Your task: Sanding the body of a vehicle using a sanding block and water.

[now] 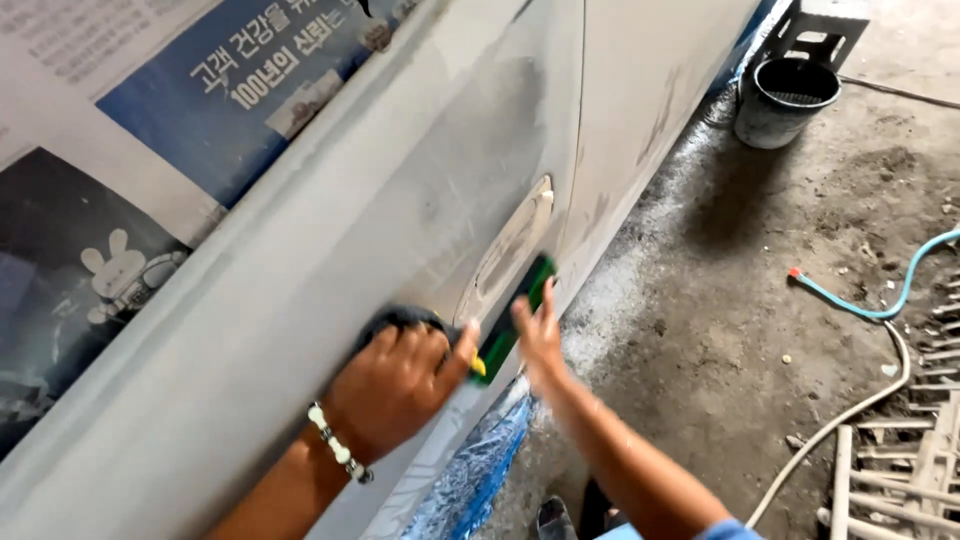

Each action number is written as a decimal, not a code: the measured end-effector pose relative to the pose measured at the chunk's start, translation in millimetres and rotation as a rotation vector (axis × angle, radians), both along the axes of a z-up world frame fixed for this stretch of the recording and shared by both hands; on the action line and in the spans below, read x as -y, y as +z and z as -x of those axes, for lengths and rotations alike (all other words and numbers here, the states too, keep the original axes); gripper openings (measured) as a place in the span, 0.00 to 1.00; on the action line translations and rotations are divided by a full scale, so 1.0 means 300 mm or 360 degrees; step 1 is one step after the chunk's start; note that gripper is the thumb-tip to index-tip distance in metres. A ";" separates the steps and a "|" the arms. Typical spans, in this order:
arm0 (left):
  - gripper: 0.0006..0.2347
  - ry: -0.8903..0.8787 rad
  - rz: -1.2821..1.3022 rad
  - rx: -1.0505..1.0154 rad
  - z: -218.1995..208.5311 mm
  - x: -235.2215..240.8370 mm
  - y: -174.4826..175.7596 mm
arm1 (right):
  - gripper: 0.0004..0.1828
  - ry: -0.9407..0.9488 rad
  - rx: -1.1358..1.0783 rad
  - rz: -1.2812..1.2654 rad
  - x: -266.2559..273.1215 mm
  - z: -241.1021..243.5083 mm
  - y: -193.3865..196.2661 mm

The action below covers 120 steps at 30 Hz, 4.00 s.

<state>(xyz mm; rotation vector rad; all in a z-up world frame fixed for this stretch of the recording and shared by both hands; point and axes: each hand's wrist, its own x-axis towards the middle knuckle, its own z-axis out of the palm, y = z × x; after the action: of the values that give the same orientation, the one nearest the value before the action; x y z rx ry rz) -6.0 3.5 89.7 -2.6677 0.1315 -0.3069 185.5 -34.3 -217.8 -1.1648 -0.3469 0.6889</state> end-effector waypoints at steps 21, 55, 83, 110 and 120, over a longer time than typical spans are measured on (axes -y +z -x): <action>0.16 0.0201 -0.0279 0.0391 -0.032 -0.017 0.106 | 0.47 0.0196 0.0440 -0.0007 0.199 0.546 0.157; 0.14 0.0207 0.0071 0.0601 -0.171 -0.086 0.267 | 0.39 -0.0677 0.1746 -0.0002 -0.152 -0.413 0.957; 0.23 0.0205 -0.0108 -0.0074 -0.729 -0.204 0.364 | 0.39 -0.0535 0.1989 -0.0090 -0.166 -0.715 0.851; 0.09 0.0166 -0.0444 0.0194 -0.779 -0.251 0.317 | 0.35 -0.0455 0.2077 -0.0165 -0.139 -0.680 0.569; 0.17 0.0141 -0.0485 0.0051 -0.789 -0.245 0.340 | 0.39 -0.0380 0.1915 -0.0118 -0.098 -0.669 0.616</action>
<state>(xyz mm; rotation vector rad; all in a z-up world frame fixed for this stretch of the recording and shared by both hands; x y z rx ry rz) 230.7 76.9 191.6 -2.3578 0.0456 -0.2771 386.2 -4.8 -32.9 -1.4165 -1.1963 -0.3140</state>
